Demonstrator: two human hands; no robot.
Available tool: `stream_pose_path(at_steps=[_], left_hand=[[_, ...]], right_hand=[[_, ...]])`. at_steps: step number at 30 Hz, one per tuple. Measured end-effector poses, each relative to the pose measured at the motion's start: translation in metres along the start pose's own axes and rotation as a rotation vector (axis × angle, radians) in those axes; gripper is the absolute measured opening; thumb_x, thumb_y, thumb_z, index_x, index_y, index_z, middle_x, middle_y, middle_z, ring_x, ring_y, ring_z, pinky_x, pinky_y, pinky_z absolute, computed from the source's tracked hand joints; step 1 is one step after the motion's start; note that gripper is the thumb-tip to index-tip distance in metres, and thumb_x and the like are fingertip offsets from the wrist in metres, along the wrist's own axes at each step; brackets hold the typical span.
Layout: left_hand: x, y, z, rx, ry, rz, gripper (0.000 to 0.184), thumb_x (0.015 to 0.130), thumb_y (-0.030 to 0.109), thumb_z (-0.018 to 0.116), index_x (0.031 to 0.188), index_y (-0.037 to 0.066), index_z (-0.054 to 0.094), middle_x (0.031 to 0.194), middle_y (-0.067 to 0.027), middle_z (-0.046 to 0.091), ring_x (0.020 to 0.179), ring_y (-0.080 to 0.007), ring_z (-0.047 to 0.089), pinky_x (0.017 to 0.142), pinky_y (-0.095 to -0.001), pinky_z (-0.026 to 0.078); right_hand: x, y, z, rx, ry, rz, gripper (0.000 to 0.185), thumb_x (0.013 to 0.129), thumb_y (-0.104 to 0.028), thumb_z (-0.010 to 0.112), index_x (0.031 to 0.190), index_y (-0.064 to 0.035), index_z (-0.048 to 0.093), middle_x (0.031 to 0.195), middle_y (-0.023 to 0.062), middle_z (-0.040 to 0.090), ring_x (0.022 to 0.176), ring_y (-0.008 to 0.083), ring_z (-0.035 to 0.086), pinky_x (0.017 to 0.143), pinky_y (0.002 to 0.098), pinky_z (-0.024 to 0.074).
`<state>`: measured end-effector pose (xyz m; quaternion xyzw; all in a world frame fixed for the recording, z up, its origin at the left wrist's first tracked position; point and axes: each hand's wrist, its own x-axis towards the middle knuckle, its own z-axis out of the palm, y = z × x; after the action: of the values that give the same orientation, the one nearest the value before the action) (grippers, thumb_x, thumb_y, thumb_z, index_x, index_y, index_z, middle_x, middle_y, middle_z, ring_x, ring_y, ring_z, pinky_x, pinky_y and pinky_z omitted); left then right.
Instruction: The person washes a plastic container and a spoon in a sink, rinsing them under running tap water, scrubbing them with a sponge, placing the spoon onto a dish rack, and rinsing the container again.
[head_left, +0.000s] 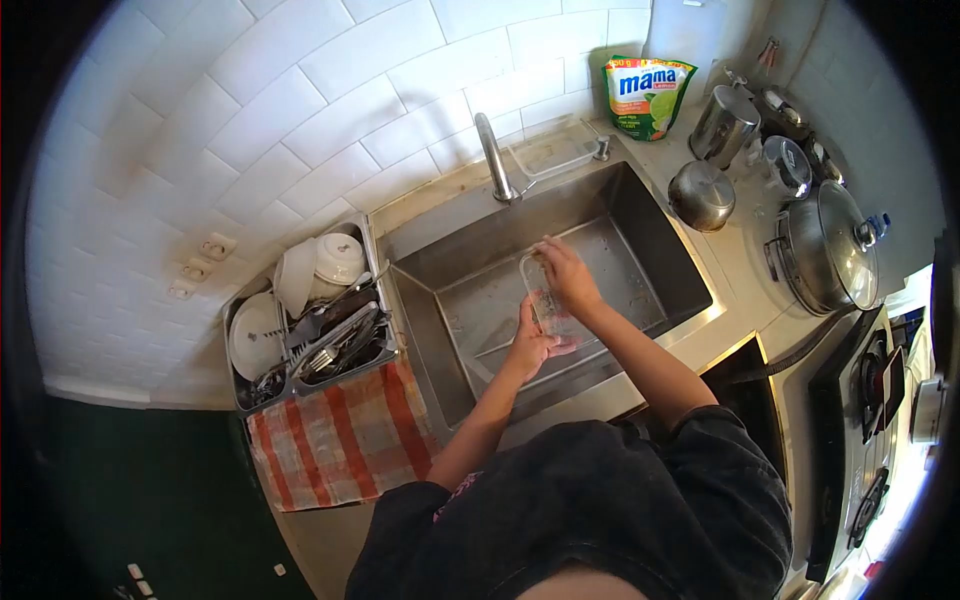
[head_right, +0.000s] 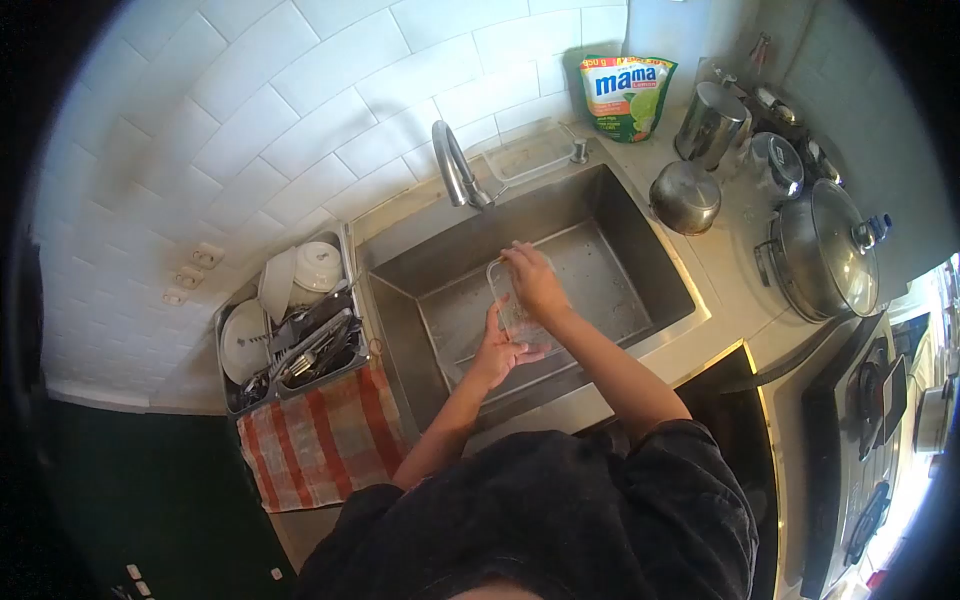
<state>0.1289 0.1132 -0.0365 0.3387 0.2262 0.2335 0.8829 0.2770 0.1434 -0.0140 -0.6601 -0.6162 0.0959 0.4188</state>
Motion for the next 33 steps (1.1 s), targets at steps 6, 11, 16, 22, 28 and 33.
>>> stream_pose_path(at_steps=[6, 11, 16, 22, 28, 33], left_hand=[[-0.007, 0.017, -0.005, -0.085, 0.084, 0.082, 0.087, 0.073, -0.019, 0.039, 0.133, 0.036, 0.009, 0.132, -0.0159, 0.034, 0.112, -0.0328, 0.047, 0.087, -0.0522, 0.045], [-0.003, 0.021, -0.018, -0.231, 0.192, 0.239, 0.087, 0.073, -0.02, 0.039, 0.134, 0.037, 0.013, 0.133, -0.0185, 0.031, 0.112, -0.0356, 0.047, 0.09, -0.0491, 0.044], [-0.007, 0.027, 0.0, -0.284, 0.186, 0.186, 0.089, 0.072, -0.02, 0.041, 0.133, 0.038, 0.013, 0.131, -0.0175, 0.033, 0.116, -0.0286, 0.045, 0.092, -0.0448, 0.044], [0.003, 0.018, -0.008, -0.174, 0.215, 0.255, 0.087, 0.073, -0.017, 0.042, 0.135, 0.035, 0.011, 0.127, -0.0182, 0.039, 0.105, -0.0338, 0.053, 0.091, -0.0505, 0.043], [-0.005, 0.01, 0.015, -0.166, -0.005, 0.061, 0.089, 0.073, -0.017, 0.042, 0.136, 0.034, 0.006, 0.13, -0.0193, 0.036, 0.104, -0.0346, 0.054, 0.089, -0.0514, 0.043], [-0.004, 0.003, -0.012, -0.137, 0.2, 0.086, 0.088, 0.073, -0.017, 0.042, 0.136, 0.034, 0.007, 0.129, -0.0197, 0.036, 0.102, -0.0391, 0.054, 0.089, -0.0522, 0.043]], right_hand=[[-0.015, -0.008, -0.005, 0.047, -0.135, -0.108, 0.037, 0.075, -0.004, 0.055, 0.112, -0.0023, 0.051, 0.121, 0.0199, 0.046, 0.115, 0.036, 0.044, 0.094, 0.0388, 0.0391], [-0.048, -0.012, -0.002, 0.035, -0.305, -0.429, 0.047, 0.067, -0.009, 0.065, 0.112, -0.0053, 0.052, 0.122, 0.0197, 0.046, 0.115, 0.0362, 0.043, 0.094, 0.0386, 0.0392], [-0.036, -0.01, -0.029, -0.002, -0.24, -0.117, 0.041, 0.071, -0.008, 0.061, 0.111, -0.006, 0.052, 0.125, 0.0169, 0.044, 0.118, 0.0348, 0.041, 0.096, 0.0391, 0.0379], [-0.047, -0.019, -0.021, -0.097, -0.23, -0.36, 0.044, 0.068, -0.013, 0.064, 0.11, -0.0048, 0.052, 0.123, 0.0175, 0.046, 0.115, 0.0359, 0.043, 0.095, 0.038, 0.0388], [-0.012, 0.009, -0.007, -0.052, -0.093, -0.075, 0.041, 0.069, -0.007, 0.06, 0.109, -0.0039, 0.052, 0.119, 0.0162, 0.049, 0.112, 0.0348, 0.046, 0.093, 0.0379, 0.04], [-0.038, -0.018, -0.002, 0.165, -0.309, -0.267, 0.035, 0.07, -0.007, 0.06, 0.104, -0.0055, 0.056, 0.118, 0.0168, 0.049, 0.107, 0.0349, 0.049, 0.089, 0.0386, 0.0419]])
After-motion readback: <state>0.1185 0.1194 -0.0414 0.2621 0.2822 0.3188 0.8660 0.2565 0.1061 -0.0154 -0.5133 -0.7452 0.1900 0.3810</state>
